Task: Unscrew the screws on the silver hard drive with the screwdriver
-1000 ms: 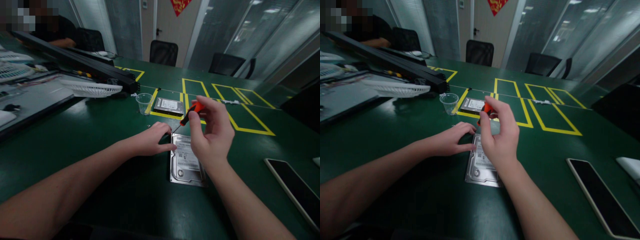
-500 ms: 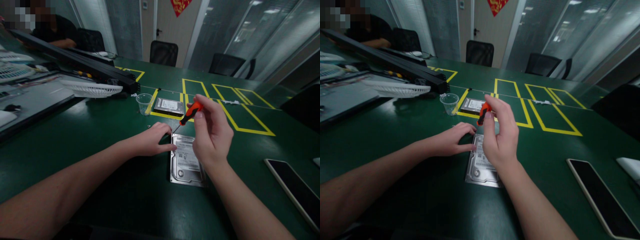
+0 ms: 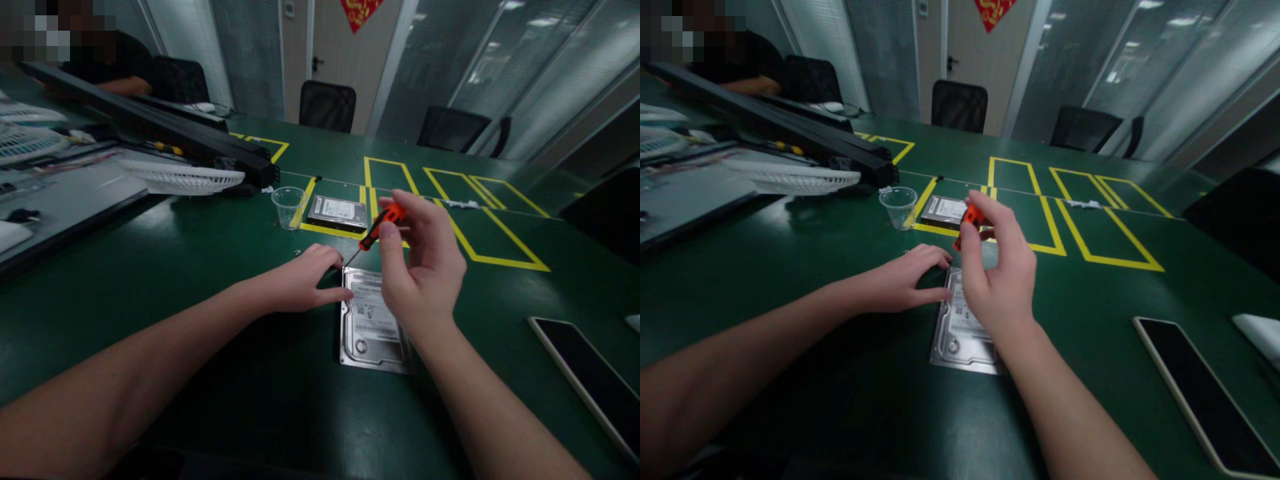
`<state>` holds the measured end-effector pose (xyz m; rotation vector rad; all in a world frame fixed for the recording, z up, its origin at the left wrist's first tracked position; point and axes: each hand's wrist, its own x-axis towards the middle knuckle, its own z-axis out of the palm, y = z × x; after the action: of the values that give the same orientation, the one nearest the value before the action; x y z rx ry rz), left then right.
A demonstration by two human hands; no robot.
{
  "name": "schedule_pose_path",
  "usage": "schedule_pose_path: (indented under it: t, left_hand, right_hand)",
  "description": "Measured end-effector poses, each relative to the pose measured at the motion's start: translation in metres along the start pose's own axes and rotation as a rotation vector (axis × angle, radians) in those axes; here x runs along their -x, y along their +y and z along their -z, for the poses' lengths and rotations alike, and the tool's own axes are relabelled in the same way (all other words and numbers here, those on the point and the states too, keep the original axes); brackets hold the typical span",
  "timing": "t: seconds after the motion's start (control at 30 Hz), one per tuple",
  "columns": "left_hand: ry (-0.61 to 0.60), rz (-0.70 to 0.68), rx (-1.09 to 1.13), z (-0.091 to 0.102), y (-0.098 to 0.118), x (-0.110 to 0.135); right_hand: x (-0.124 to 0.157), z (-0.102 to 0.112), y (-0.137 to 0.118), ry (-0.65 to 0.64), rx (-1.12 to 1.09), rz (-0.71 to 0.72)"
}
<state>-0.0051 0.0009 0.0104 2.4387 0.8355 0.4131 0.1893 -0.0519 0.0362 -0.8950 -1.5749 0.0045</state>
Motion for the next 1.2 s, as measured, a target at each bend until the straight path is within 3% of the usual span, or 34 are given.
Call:
schedule_pose_path:
  t: [0.43,0.87,1.2]
  left_hand:
    - [-0.001,0.001,0.002,0.0009,0.0000,0.0003]
    - [0.001,-0.012,0.007,-0.0004,-0.0018,0.0003]
    - [0.005,0.004,0.001,-0.0003,-0.0011,0.0003]
  right_hand:
    - [-0.0019,0.0020,-0.0037,0.033,0.071,-0.004]
    - [0.0017,-0.0028,-0.0011,0.063,-0.083,-0.070]
    - [-0.0017,0.0012,0.0004,0.010,0.039,0.017]
